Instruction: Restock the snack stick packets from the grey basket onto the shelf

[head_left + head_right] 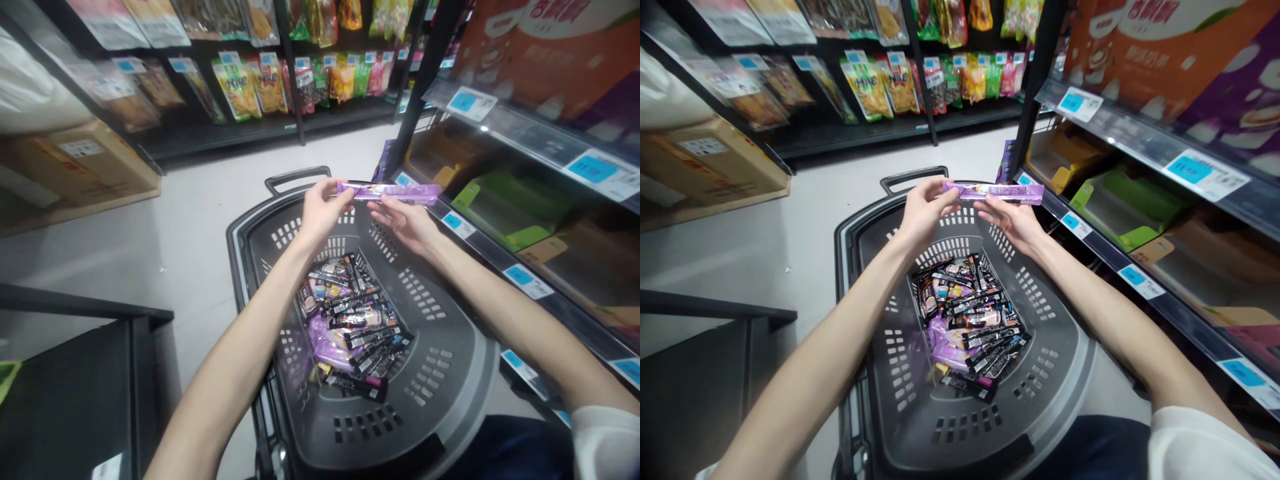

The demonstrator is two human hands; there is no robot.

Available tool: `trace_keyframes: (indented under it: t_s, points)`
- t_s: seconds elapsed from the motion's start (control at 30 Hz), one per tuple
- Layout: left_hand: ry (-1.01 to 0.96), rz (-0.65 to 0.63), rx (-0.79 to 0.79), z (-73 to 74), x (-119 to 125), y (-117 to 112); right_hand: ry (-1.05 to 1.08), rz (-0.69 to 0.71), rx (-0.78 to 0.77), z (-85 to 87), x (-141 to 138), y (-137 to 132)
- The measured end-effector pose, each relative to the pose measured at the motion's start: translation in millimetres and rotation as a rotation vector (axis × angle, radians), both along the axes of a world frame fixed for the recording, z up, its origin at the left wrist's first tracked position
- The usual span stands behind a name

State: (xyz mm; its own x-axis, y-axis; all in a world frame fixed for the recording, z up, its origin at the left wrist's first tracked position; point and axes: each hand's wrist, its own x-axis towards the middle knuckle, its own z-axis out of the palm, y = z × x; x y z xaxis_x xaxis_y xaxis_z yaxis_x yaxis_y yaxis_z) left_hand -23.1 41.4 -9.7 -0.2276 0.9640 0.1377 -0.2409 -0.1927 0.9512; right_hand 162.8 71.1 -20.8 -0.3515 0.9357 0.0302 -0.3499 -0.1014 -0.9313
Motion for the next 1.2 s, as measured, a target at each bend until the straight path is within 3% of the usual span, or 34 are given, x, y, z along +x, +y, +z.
trace_keyframes:
  t_s: [0.3, 0.63, 1.2]
  points:
    - [-0.106, 0.006, -0.018, 2.0, -1.8, 1.4, -0.037, -0.021, -0.066, 0.2, 1.7, 2.2]
    - [0.018, 0.005, -0.043, 2.8, -4.3, 0.7, -0.086, -0.048, -0.082, -1.3, 2.9, 3.8]
    - [0.008, -0.019, -0.053, 3.2, -7.0, 0.8, -0.115, -0.034, -0.034, -1.1, 2.4, 0.9]
